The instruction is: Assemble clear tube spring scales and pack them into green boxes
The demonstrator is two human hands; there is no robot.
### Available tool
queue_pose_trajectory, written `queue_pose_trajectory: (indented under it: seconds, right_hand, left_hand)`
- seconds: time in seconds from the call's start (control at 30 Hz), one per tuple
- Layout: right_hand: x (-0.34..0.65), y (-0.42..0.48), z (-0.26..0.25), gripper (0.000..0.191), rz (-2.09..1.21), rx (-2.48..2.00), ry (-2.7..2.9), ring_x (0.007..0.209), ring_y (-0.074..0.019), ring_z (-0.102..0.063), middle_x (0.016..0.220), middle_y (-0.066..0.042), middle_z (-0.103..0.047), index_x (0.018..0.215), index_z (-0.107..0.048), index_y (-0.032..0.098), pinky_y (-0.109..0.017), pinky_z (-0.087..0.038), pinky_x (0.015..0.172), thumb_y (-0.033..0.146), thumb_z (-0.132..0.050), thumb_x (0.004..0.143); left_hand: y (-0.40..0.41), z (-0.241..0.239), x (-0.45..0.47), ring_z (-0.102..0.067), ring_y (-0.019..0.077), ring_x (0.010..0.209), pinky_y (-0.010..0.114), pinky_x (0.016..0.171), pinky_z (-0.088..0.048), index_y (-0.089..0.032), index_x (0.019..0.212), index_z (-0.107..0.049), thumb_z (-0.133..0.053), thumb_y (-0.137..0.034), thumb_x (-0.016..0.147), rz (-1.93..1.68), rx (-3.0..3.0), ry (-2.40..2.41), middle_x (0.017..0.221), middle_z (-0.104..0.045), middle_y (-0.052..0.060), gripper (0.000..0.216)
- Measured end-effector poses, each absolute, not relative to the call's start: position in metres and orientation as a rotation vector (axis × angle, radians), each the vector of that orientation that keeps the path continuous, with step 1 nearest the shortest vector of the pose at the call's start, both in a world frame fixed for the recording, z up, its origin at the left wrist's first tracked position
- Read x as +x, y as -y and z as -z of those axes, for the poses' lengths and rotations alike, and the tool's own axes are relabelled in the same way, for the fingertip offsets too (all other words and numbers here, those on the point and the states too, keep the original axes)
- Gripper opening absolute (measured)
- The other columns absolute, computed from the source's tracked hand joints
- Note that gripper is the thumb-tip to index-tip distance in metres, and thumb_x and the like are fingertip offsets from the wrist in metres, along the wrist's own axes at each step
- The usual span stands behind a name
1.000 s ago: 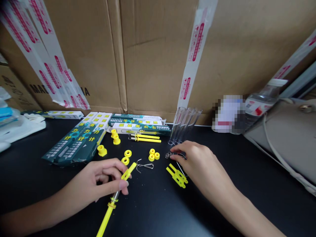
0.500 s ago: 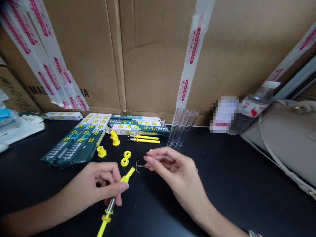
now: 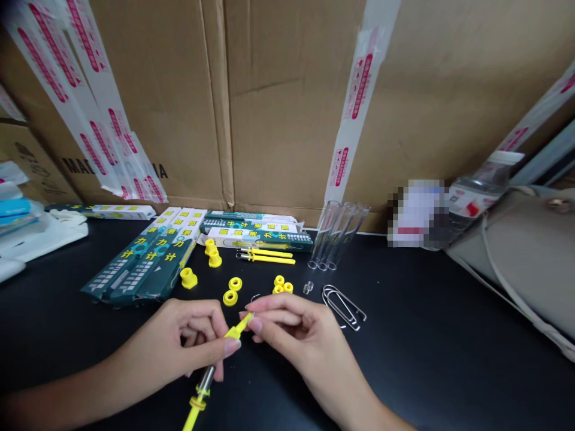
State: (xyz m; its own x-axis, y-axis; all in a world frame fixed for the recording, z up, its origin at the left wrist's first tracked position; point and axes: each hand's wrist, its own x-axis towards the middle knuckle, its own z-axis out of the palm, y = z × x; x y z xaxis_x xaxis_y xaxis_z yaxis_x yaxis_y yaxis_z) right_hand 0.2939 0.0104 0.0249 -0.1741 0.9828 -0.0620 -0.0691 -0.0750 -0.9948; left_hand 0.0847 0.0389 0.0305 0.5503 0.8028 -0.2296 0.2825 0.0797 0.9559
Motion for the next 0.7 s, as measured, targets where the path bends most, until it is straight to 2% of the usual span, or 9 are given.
queue_pose_trajectory:
  seconds: [0.27,0.47,0.6,0.7]
  right_hand:
    - [0.2918,-0.0108,-0.0231,0.025,-1.478,-1.114,1.307,0.066,-0.0104,-0.064,0.078,0.001,-0.074,0.089,-0.078,0.02,-0.021,-0.053,0.065,0.038,-0.088,0.077]
    - [0.2893,-0.0129,-0.0217,0.041,-1.524,-1.117,1.273,0.06,-0.0091,-0.056,0.074,0.003,-0.068,0.105,-0.073,0.019,-0.02,-0.052,0.055,0.046,-0.087,0.077]
    - [0.2875,-0.0139,-0.0193,0.037,-1.508,-1.128,1.338,0.063,-0.0109,-0.057,0.074,0.001,-0.066,0.095,-0.074,0.017,-0.02,-0.052,0.052,0.048,-0.085,0.078]
    - [0.2877,-0.0104,-0.0182,0.043,-1.474,-1.114,1.301,0.061,-0.0123,-0.058,0.073,0.001,-0.066,0.103,-0.072,0.02,-0.021,-0.052,0.049,0.048,-0.088,0.074]
  left_hand:
    - [-0.0387,-0.0298,0.0838,-0.055,0.0087,0.048,0.017,0.046,-0.035,-0.017,0.075,-0.064,-0.072,-0.04,0.085,-0.484,1.531,-0.951,0.061,-0.074,-0.001,0.027]
    - [-0.039,-0.0301,0.0822,-0.052,0.0076,0.046,0.017,0.047,-0.034,-0.018,0.075,-0.064,-0.078,-0.035,0.083,-0.479,1.52,-0.92,0.061,-0.074,-0.003,0.023]
    - [-0.0394,-0.0299,0.0822,-0.05,0.0078,0.046,0.017,0.047,-0.033,-0.018,0.076,-0.064,-0.076,-0.038,0.084,-0.476,1.54,-0.915,0.061,-0.074,-0.002,0.025]
    - [-0.0409,-0.0305,0.0829,-0.047,0.0081,0.046,0.019,0.046,-0.031,-0.018,0.076,-0.063,-0.072,-0.043,0.086,-0.49,1.563,-0.93,0.062,-0.074,0.0,0.029]
